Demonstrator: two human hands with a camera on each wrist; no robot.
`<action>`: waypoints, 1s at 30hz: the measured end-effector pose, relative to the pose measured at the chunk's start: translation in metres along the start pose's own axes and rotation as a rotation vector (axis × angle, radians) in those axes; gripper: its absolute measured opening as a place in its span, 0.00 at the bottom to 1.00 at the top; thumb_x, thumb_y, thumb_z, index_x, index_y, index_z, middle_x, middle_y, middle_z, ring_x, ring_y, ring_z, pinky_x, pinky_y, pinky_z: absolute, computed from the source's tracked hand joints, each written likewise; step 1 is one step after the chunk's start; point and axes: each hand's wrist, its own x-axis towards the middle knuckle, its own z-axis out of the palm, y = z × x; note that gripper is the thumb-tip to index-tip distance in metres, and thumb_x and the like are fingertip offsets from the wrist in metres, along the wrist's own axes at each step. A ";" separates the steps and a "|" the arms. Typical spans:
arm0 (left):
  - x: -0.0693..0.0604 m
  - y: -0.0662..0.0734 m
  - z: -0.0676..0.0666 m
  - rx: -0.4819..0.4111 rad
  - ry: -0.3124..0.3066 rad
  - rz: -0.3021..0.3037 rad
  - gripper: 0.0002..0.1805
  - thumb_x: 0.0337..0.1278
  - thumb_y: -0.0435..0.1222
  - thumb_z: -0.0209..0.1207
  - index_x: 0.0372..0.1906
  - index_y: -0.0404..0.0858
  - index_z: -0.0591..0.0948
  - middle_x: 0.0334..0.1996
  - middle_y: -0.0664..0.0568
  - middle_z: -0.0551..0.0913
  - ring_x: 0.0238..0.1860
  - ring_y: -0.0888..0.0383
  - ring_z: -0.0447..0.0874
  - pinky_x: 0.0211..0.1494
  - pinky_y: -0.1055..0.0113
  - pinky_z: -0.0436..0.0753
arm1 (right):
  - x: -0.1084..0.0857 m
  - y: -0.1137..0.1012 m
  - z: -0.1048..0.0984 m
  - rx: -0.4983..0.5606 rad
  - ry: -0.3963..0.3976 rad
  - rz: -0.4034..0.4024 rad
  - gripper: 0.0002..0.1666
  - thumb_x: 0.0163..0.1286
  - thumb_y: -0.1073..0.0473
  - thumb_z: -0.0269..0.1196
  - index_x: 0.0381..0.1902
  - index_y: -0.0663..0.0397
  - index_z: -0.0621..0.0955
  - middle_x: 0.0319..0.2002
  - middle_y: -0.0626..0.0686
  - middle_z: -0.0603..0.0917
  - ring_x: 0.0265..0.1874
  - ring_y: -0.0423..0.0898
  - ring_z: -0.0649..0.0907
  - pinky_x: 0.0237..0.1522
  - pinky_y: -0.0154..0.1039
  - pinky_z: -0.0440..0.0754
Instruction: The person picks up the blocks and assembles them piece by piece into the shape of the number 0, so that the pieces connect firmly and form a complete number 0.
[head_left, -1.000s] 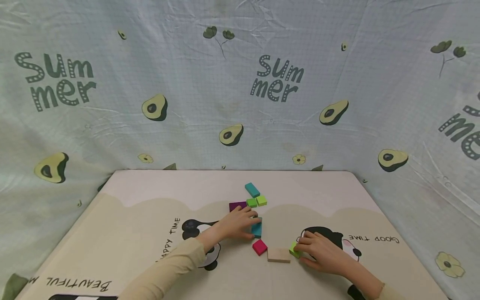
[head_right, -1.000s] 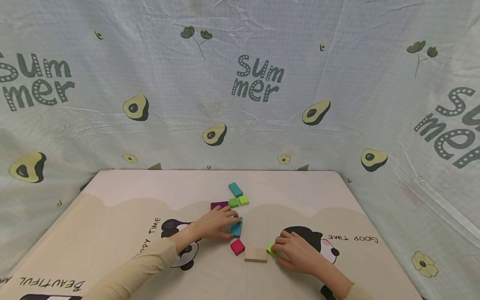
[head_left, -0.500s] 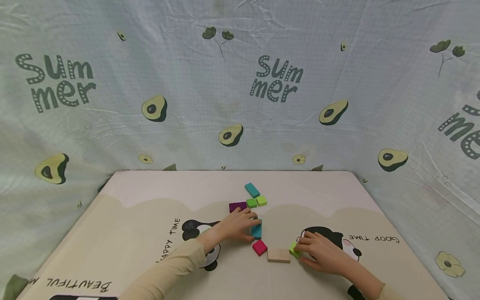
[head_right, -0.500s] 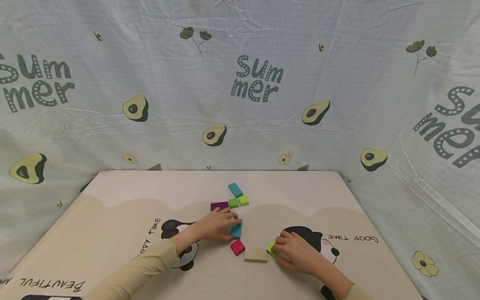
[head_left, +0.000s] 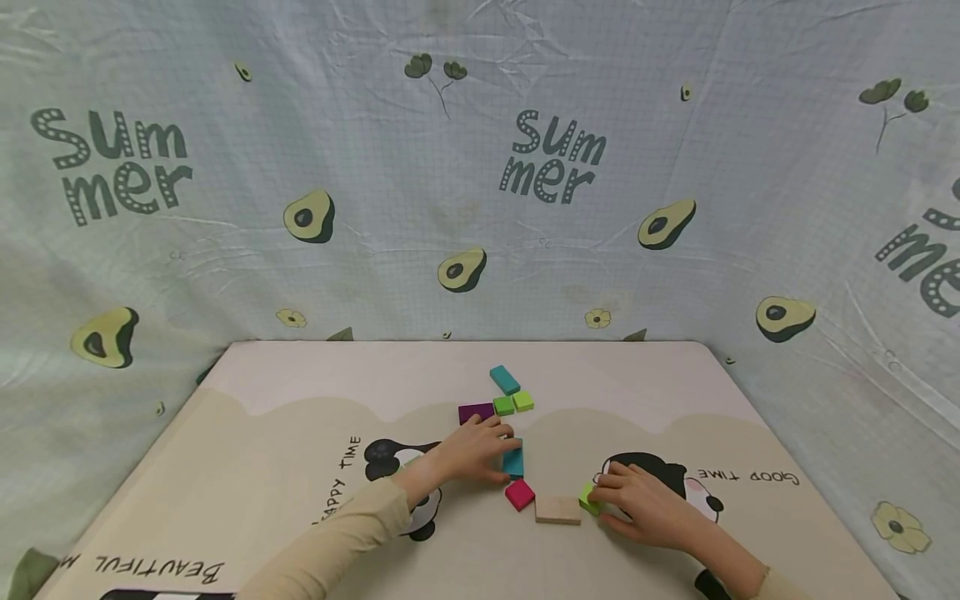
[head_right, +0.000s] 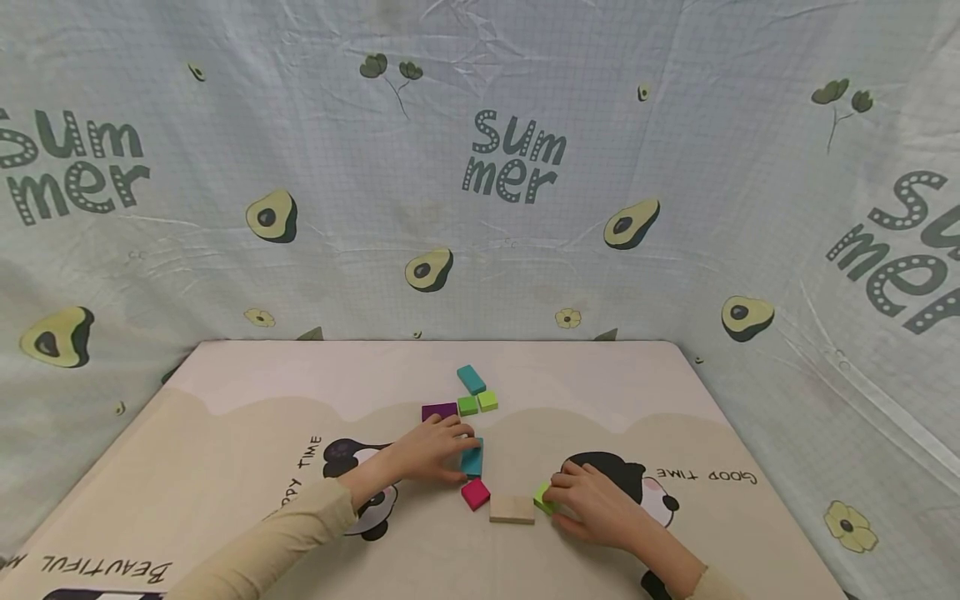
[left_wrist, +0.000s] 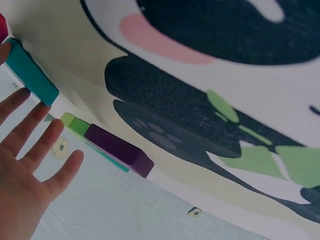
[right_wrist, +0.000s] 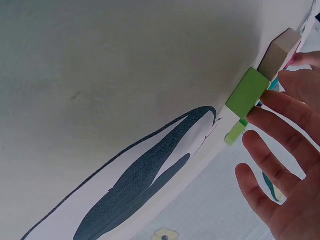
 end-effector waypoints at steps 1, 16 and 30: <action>0.000 0.000 0.000 0.000 0.001 0.000 0.27 0.47 0.57 0.56 0.53 0.50 0.74 0.47 0.58 0.77 0.46 0.61 0.70 0.41 0.69 0.69 | 0.000 0.000 0.000 0.001 -0.004 0.002 0.12 0.47 0.55 0.68 0.32 0.41 0.80 0.30 0.37 0.78 0.30 0.34 0.66 0.31 0.30 0.67; -0.001 -0.001 0.002 0.021 0.017 0.006 0.27 0.46 0.58 0.56 0.51 0.51 0.74 0.46 0.58 0.77 0.45 0.61 0.70 0.38 0.70 0.68 | 0.001 0.000 0.000 -0.002 0.004 -0.001 0.12 0.47 0.55 0.68 0.32 0.41 0.80 0.30 0.37 0.78 0.30 0.34 0.65 0.30 0.29 0.66; -0.003 -0.001 0.002 0.021 0.015 0.004 0.27 0.47 0.59 0.55 0.52 0.51 0.74 0.46 0.57 0.76 0.45 0.61 0.70 0.39 0.70 0.68 | -0.001 0.001 0.002 -0.011 0.009 0.006 0.12 0.47 0.54 0.68 0.32 0.40 0.80 0.30 0.36 0.78 0.30 0.33 0.65 0.30 0.28 0.64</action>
